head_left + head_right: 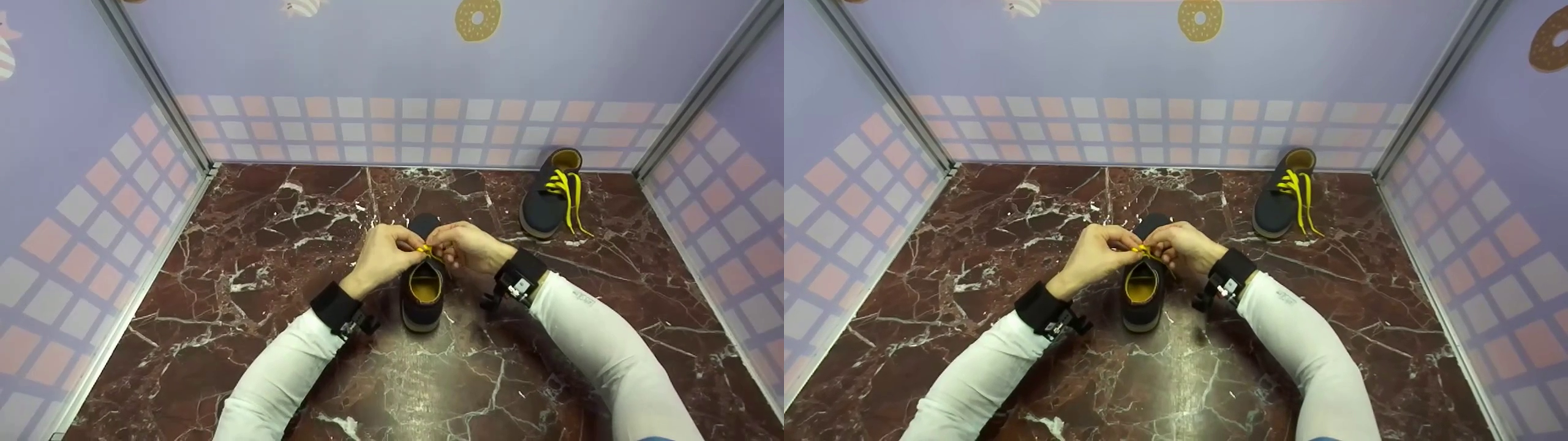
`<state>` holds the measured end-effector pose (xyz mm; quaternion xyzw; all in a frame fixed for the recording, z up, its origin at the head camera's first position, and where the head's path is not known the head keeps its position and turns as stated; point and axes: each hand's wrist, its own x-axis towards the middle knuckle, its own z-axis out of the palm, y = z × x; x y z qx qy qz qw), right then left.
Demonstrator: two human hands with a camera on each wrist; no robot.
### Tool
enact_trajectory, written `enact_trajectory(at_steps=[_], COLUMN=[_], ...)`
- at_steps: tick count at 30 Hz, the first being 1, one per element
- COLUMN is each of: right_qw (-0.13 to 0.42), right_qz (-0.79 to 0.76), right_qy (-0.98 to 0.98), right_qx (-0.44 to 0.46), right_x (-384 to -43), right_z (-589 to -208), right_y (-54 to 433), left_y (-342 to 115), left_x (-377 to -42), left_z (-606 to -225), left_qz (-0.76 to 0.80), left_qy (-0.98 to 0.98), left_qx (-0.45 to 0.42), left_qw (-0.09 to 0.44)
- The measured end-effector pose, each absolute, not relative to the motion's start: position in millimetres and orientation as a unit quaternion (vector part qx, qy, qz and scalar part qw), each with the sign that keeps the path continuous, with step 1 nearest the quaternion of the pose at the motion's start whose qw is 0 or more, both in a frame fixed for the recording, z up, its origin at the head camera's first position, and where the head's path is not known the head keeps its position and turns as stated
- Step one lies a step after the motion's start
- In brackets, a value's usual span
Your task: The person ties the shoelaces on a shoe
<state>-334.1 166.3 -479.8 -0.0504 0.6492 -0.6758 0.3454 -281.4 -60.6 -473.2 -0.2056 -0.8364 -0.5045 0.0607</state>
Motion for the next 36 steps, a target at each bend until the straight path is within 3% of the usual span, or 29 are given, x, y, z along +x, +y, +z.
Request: enact_trajectory(at_steps=[14, 20, 36], right_qw=[0.258, 0.269, 0.268], right_qz=[-0.670, -0.675, -0.700], right_qy=[0.692, 0.682, 0.659], right_qx=[-0.071, -0.085, -0.064], right_x=[-331.7, -326.5, -319.9], right_z=[-488.2, -493.4, -497.1], right_y=[173.7, 180.0, 198.3], left_y=[-76.9, -83.2, -82.9], left_x=[-279.8, -277.3, -283.7], left_z=[-482.7, -491.7, -498.7], left_qz=[-0.498, -0.491, -0.642], left_qy=[-0.848, -0.859, -0.765], left_qx=[-0.172, -0.135, -0.016], left_qw=[0.056, 0.046, -0.057])
